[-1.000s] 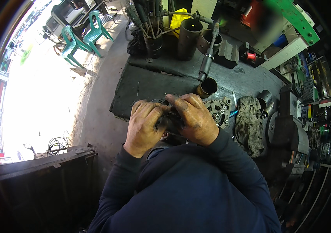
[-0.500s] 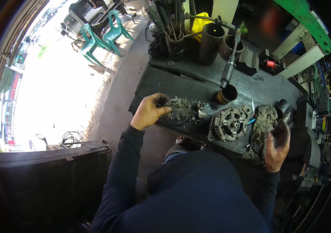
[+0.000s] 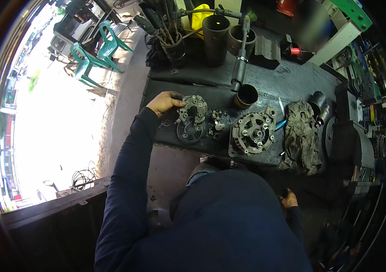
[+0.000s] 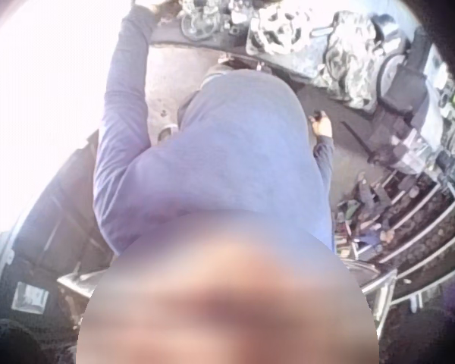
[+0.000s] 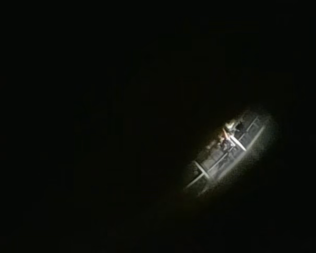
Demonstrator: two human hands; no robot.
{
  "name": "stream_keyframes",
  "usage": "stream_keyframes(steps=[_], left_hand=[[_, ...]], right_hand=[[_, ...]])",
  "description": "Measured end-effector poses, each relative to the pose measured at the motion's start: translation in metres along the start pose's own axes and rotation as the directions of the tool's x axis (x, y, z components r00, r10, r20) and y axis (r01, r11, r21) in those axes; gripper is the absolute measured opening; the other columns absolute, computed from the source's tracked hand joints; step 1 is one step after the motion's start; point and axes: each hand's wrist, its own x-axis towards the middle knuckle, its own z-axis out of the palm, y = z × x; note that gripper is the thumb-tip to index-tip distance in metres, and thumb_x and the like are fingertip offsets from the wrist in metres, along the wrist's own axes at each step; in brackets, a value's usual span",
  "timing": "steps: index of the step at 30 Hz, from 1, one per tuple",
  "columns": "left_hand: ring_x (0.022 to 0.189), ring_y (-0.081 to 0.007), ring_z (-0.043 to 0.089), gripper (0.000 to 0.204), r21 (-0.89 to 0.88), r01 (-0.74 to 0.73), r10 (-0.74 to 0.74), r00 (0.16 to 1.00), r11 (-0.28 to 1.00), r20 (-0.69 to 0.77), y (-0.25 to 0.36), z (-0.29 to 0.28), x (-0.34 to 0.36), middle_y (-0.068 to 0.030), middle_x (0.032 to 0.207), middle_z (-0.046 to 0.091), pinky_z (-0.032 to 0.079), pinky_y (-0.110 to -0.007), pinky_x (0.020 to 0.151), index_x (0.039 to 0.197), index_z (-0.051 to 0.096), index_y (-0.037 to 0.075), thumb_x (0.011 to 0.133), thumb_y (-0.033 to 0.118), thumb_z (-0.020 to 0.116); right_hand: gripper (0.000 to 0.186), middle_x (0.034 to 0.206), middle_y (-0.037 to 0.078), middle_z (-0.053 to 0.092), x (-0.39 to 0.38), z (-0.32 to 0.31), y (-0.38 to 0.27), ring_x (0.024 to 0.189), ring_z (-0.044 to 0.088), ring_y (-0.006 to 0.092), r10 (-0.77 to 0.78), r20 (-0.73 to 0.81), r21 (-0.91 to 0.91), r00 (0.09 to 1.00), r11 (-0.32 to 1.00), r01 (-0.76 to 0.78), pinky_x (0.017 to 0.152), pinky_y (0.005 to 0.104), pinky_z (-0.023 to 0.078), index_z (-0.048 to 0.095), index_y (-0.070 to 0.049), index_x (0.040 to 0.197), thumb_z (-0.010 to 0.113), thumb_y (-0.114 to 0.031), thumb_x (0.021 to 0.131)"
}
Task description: The person uses a screwdriver to pry and separate components of a mechanical part on a workbench. They then wipe the part with a cloth and place it aside. The person handles multiple small metal components and tools throughout the process.
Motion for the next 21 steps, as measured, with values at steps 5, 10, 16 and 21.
stream_keyframes(steps=[5, 10, 16, 21], left_hand=[[0.105, -0.0199, 0.074, 0.046, 0.068, 0.076, -0.076, 0.997, 0.995, 0.005, 0.004, 0.0, 0.033, -0.0098, 0.12, 0.078, 0.059, -0.034, 0.096, 0.138, 0.069, -0.006, 0.097, 0.006, 0.083], [0.111, -0.0206, 0.073, 0.046, 0.28, -0.008, -0.032, 0.99, 0.96, 0.138, 0.023, -0.016, 0.048, -0.0102, 0.123, 0.079, 0.057, -0.035, 0.1, 0.137, 0.072, -0.004, 0.096, 0.011, 0.085], [0.12, -0.0222, 0.071, 0.053, 0.665, -0.16, -0.014, 0.968, 0.73, 0.25, 0.046, -0.034, 0.062, -0.0125, 0.129, 0.079, 0.055, -0.037, 0.106, 0.141, 0.072, -0.001, 0.096, 0.021, 0.088], [0.11, -0.0169, 0.073, 0.045, 0.47, -0.051, -0.064, 0.972, 0.881, 0.225, 0.043, -0.028, 0.068, -0.0085, 0.122, 0.079, 0.059, -0.034, 0.094, 0.141, 0.073, 0.002, 0.1, 0.017, 0.084]], right_hand=[[0.061, 0.131, 0.021, 0.078, -0.037, 0.034, 0.021, 0.116, 0.077, 0.0359, 0.154, 0.124, 0.311, 0.98, 0.932, -0.186, 0.099, 0.0431, 0.061, 0.067, 0.003, 0.143, 0.086, -0.026, 0.093], [0.045, 0.112, 0.017, 0.079, -0.063, 0.04, 0.024, 0.081, 0.076, 0.0264, 0.312, 0.262, 0.486, 0.913, 0.775, -0.404, 0.066, 0.0394, 0.06, 0.069, 0.004, 0.135, 0.08, -0.02, 0.099], [0.035, 0.092, 0.012, 0.074, -0.064, 0.042, 0.019, 0.067, 0.067, 0.0209, 0.33, 0.258, 0.591, 0.908, 0.689, -0.419, 0.057, 0.0388, 0.054, 0.07, 0.005, 0.131, 0.075, -0.014, 0.101], [0.034, 0.095, 0.013, 0.075, -0.048, 0.031, -0.006, 0.068, 0.069, 0.021, 0.281, 0.196, 0.604, 0.939, 0.72, -0.342, 0.058, 0.0373, 0.054, 0.07, 0.004, 0.129, 0.074, -0.012, 0.101]])
